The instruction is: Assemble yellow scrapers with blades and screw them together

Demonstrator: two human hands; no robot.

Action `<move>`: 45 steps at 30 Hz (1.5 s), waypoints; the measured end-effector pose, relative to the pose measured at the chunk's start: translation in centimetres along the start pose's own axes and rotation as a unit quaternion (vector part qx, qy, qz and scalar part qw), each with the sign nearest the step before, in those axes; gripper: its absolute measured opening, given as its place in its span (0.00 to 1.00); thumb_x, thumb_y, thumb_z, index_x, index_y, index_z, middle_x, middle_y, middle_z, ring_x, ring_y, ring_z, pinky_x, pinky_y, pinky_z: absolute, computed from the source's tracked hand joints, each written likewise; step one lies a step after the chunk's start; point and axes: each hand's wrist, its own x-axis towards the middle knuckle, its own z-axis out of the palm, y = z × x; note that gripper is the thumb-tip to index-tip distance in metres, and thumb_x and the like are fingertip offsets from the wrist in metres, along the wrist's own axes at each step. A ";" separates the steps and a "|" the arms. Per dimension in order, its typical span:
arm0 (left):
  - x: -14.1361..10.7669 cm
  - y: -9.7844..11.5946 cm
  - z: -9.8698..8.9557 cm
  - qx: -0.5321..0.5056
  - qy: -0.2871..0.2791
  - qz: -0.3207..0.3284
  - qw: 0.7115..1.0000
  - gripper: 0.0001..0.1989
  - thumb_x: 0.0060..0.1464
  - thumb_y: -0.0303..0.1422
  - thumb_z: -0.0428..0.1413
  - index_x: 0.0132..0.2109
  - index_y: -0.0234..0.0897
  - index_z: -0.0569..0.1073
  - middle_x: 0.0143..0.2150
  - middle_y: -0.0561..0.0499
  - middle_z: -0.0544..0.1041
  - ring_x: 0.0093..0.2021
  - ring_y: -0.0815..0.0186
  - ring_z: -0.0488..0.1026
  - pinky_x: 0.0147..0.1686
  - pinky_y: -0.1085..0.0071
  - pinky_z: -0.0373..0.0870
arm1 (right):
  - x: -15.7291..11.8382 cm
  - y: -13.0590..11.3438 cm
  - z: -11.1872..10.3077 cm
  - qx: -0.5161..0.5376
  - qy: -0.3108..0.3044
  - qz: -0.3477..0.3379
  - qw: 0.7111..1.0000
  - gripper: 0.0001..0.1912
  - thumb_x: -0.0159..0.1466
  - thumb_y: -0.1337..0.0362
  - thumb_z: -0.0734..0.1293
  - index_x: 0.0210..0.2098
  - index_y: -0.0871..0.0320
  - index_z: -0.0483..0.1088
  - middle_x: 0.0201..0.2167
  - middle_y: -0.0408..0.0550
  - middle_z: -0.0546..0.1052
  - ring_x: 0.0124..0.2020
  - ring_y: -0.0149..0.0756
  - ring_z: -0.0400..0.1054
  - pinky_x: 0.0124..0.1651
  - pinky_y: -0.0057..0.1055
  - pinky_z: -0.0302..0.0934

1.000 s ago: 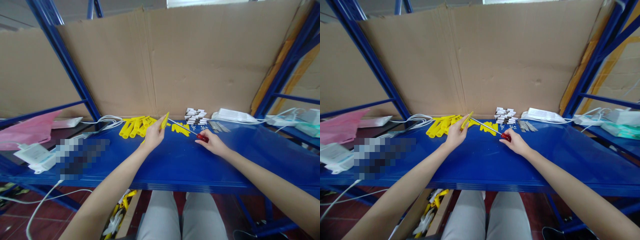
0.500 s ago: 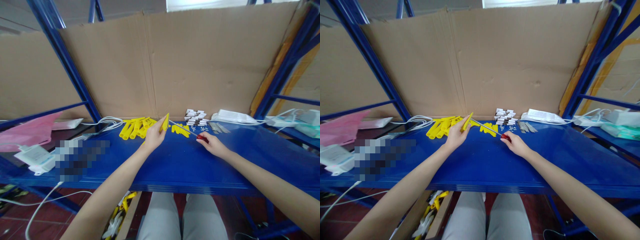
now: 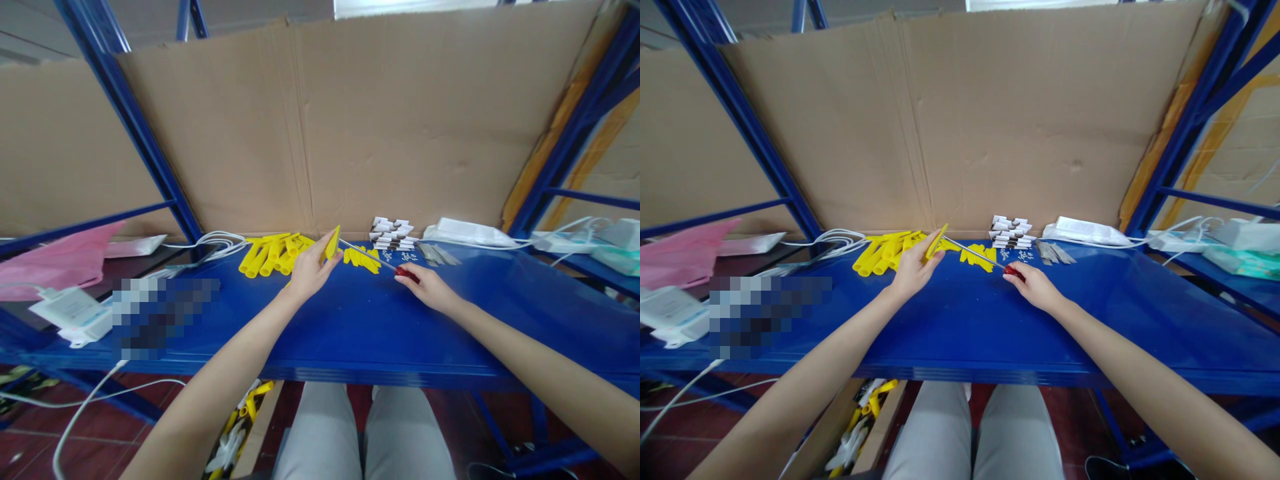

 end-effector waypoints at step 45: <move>-0.4 -0.3 0.6 0.028 0.039 0.020 0.999 0.20 0.62 0.35 0.47 0.59 0.34 0.68 0.54 0.41 0.75 0.45 0.62 0.77 0.45 0.67 0.75 | 0.0 -0.2 -0.5 0.002 -0.017 -0.013 1.000 0.16 0.63 0.50 0.60 0.32 0.56 0.69 0.29 0.49 0.77 0.28 0.38 0.70 0.31 0.32 0.62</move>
